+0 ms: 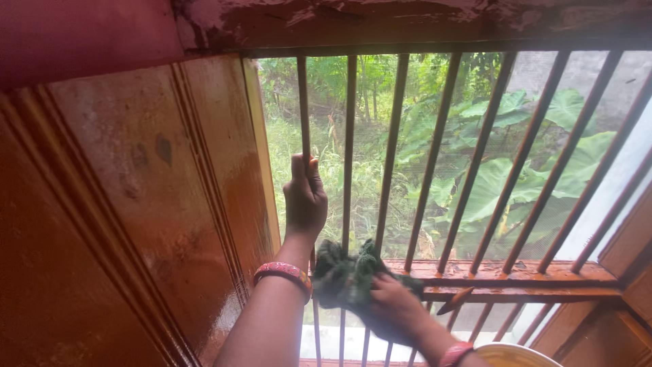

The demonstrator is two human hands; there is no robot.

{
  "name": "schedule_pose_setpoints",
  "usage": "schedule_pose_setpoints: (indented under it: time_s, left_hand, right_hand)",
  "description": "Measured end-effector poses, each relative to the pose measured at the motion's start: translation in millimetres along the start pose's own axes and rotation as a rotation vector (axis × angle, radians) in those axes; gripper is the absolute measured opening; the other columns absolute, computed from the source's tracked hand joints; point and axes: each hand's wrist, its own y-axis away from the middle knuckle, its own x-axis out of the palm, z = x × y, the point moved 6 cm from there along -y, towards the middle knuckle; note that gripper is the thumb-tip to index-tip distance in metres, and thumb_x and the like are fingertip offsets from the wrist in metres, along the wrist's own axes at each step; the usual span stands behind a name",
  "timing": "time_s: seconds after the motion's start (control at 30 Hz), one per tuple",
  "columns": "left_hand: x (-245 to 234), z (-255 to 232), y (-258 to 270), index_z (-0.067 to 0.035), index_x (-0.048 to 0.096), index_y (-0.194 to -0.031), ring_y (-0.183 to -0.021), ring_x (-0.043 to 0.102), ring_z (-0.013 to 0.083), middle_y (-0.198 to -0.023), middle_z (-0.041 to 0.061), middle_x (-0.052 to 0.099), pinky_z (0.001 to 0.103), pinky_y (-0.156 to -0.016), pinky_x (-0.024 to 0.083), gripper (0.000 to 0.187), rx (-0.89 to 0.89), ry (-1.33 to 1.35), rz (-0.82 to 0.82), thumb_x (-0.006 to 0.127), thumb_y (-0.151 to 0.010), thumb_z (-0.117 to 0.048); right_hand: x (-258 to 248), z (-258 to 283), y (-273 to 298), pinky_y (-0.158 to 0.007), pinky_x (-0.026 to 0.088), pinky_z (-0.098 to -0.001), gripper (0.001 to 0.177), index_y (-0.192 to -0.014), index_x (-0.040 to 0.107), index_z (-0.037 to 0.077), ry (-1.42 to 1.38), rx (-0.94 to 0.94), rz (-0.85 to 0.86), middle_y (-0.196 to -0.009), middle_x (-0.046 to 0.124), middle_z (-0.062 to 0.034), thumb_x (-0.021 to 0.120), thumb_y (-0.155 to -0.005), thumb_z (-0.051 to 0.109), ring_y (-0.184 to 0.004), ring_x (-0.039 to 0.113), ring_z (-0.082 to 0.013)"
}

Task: The person wipes the wooden frame and vertical metal bars of a window with a green cloth while holding onto the bars with the other hand.

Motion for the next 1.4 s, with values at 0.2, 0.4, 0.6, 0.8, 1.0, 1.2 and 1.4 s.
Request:
schedule_pose_setpoints:
  time_s: [0.2, 0.4, 0.6, 0.8, 1.0, 1.2, 1.4]
  left_hand:
    - [3.8, -16.8, -0.1, -0.011, 0.047, -0.115, -0.061, 0.067, 0.0335, -0.073, 0.018, 0.064, 0.046, -0.052, 0.038, 0.005, -0.066, -0.059, -0.004, 0.046, -0.114, -0.016]
    - [2.6, -99.4, 89.6, -0.006, 0.037, -0.146, -0.12, 0.061, 0.0414, -0.135, 0.025, 0.054, 0.05, -0.102, 0.053, 0.056, 0.254, -0.59, -0.345, 0.054, -0.093, -0.002]
    - [75.4, -87.5, 130.0, -0.005, 0.039, -0.144, -0.108, 0.065, 0.0345, -0.118, 0.024, 0.062, 0.043, -0.09, 0.056, 0.054, -0.07, -0.105, 0.075, 0.061, -0.096, -0.015]
    - [138.8, -24.7, 161.8, -0.008, 0.059, -0.123, -0.065, 0.071, 0.0301, -0.079, 0.017, 0.066, 0.049, -0.063, 0.051, 0.065, -0.665, 0.007, 0.28, 0.016, -0.104, -0.053]
    - [142.9, -21.6, 170.0, -0.011, 0.065, -0.12, -0.053, 0.058, 0.0268, -0.066, 0.021, 0.053, 0.045, -0.056, 0.051, 0.092, -0.8, 0.034, 0.386, -0.001, -0.094, -0.068]
    - [133.1, -45.5, 161.0, -0.009, 0.066, -0.118, -0.058, 0.064, 0.0231, -0.068, 0.018, 0.066, 0.044, -0.061, 0.055, 0.092, -0.828, 0.037, 0.387, 0.001, -0.091, -0.069]
    - [134.4, -37.3, 158.7, -0.006, 0.064, -0.124, -0.075, 0.074, 0.0222, -0.097, 0.02, 0.073, 0.041, -0.073, 0.053, 0.091, -0.663, 0.07, 0.257, 0.004, -0.099, -0.07]
  right_hand:
    - [-95.4, -29.6, 62.7, -0.091, 0.051, -0.0466, 0.025, -0.099, 0.073, 0.022, 0.049, 0.13, -0.126, -0.108, 0.072, -0.0011, 0.072, -0.075, 0.013, -0.108, 0.066, -0.0268]
    - [-112.5, -72.1, 111.4, -0.083, 0.054, -0.0456, 0.061, -0.133, 0.072, 0.035, -0.001, 0.54, 0.09, -0.118, 0.073, -0.004, 0.067, -0.077, 0.012, -0.097, 0.067, -0.0324]
    - [-166.1, -170.2, 265.0, -0.098, 0.058, -0.05, 0.052, -0.123, 0.074, 0.043, 0.212, 1.35, 0.164, -0.116, 0.076, -0.008, 0.063, -0.079, 0.019, -0.11, 0.074, -0.0319]
    - [-157.4, -159.7, 244.5, -0.096, 0.052, -0.0476, 0.046, -0.119, 0.07, 0.044, 0.44, 1.257, 0.308, -0.106, 0.072, -0.0094, 0.063, -0.08, 0.02, -0.111, 0.065, -0.0292]
    - [-129.4, -106.8, 192.8, -0.083, 0.052, -0.0495, 0.047, -0.112, 0.072, 0.026, 0.149, 0.699, 0.047, -0.101, 0.073, -0.0111, 0.06, -0.069, 0.008, -0.102, 0.064, -0.0342]
    - [-182.6, -180.2, 281.3, -0.092, 0.052, -0.0467, 0.043, -0.122, 0.069, 0.038, 0.452, 1.293, 0.251, -0.104, 0.074, -0.0056, 0.066, -0.083, 0.021, -0.11, 0.064, -0.028]
    - [-136.9, -145.5, 235.9, -0.087, 0.05, -0.0471, 0.041, -0.112, 0.067, 0.036, 0.44, 1.114, 0.231, -0.098, 0.073, -0.0044, 0.066, -0.076, 0.017, -0.109, 0.062, -0.0293]
